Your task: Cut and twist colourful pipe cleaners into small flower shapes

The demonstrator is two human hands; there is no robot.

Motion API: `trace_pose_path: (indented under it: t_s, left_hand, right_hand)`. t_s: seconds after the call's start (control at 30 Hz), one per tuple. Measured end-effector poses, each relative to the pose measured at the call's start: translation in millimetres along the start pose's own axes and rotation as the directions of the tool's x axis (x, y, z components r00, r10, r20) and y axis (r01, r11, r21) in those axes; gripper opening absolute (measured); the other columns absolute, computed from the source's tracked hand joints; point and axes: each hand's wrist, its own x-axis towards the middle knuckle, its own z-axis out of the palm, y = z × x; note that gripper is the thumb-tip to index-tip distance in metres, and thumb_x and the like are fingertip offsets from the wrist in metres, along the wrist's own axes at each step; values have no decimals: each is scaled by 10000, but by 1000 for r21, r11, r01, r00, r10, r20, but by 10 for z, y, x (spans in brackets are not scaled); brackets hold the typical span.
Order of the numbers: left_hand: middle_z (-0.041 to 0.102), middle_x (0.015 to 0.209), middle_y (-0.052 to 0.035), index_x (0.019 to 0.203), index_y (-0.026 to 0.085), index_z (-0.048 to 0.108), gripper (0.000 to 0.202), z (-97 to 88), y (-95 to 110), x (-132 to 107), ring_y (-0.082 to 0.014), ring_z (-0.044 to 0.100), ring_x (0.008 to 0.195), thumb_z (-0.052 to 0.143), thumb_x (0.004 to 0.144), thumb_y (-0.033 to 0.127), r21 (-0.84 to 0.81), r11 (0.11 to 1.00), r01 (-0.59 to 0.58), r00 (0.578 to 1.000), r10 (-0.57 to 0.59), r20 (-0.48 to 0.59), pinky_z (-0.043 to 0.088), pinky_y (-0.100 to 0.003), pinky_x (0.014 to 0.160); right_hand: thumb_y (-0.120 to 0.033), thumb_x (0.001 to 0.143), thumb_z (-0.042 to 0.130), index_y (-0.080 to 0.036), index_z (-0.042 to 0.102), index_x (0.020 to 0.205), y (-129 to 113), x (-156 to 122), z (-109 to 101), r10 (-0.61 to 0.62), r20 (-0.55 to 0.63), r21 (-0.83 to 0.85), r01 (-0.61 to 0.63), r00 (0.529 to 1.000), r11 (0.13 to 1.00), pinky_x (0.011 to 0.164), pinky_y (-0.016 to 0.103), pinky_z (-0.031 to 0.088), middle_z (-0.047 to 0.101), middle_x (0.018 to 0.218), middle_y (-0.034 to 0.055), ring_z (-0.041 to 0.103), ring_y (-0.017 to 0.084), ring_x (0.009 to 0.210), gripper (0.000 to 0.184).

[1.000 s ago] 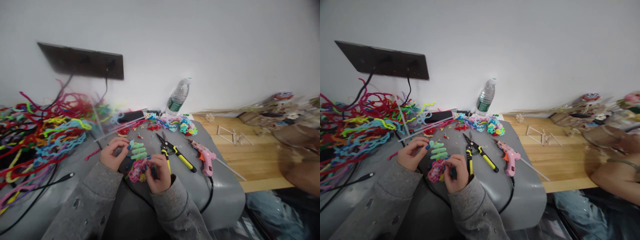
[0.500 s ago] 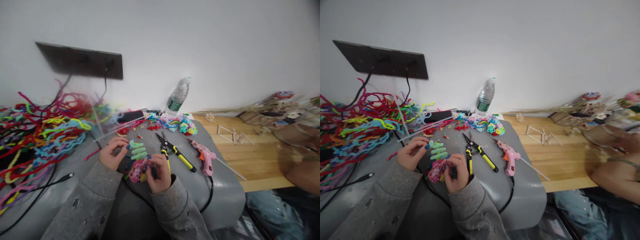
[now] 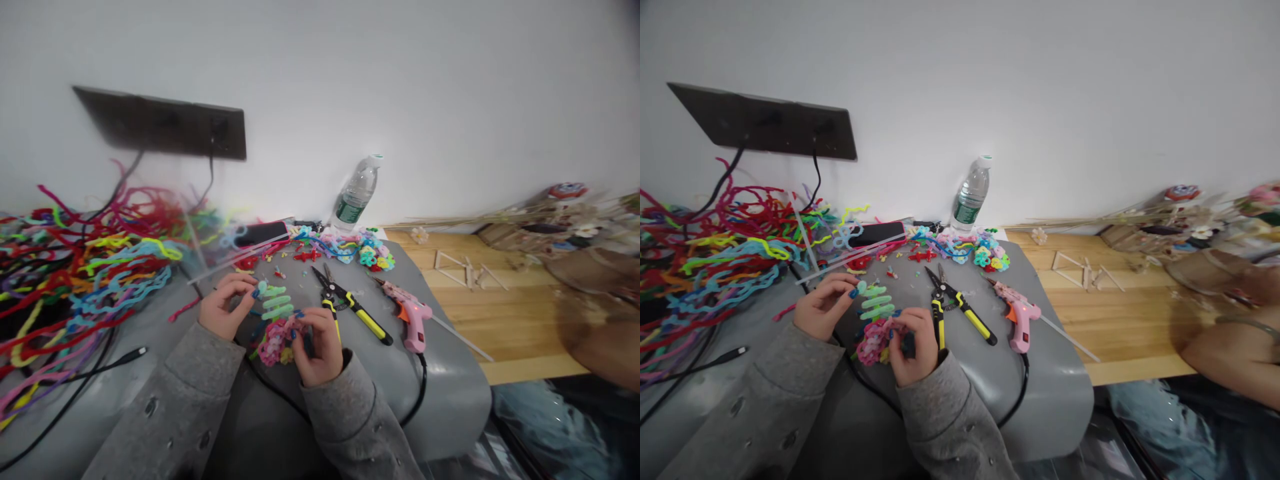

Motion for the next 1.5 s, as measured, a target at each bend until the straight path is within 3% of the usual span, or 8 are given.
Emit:
trace_pose_path:
  t_s: [0.23,0.4,0.53,0.93,1.5]
  left_hand:
    - [647,856,-74,686,168,632,125,-75,-26,76,-202,617,842,608,781,247,-85,996,26,999,-24,27,495,-337,747]
    - [646,960,-106,724,171,655,117,-222,-65,288,-226,606,931,597,781,255,-64,998,-14,974,28,227,496,-361,806]
    - [636,996,-117,695,166,646,129,-223,-92,420,-232,605,930,583,776,243,-34,998,-49,955,57,293,485,-385,851]
    - [649,967,-116,682,169,623,100,-150,-152,311,-230,622,902,567,762,191,10,994,-105,945,97,311,481,-359,810]
    - [645,950,-126,674,169,615,96,-118,-135,292,-233,611,901,583,748,222,0,998,-66,946,63,318,486,-364,802]
  right_hand:
    - [-2,704,488,-215,532,1020,0,3,0,-11,-5,-8,11,1000,1000,664,337,482,533,908,61,546,192,833,384]
    - [0,711,481,-216,530,1020,-12,14,3,-5,-2,-3,5,1000,1000,654,332,479,531,906,61,543,190,827,380]
    - [3,724,468,-215,529,1008,-39,27,2,0,-8,-14,0,1000,1000,657,330,477,528,893,57,543,187,830,364]
    - [-3,724,478,-211,531,1028,-11,-7,-5,24,5,1,-24,1000,1000,676,334,479,535,919,63,544,191,856,372]
    - [-11,734,475,-217,529,1014,-38,10,-5,36,6,-29,-36,999,999,649,326,484,533,911,62,544,183,827,351]
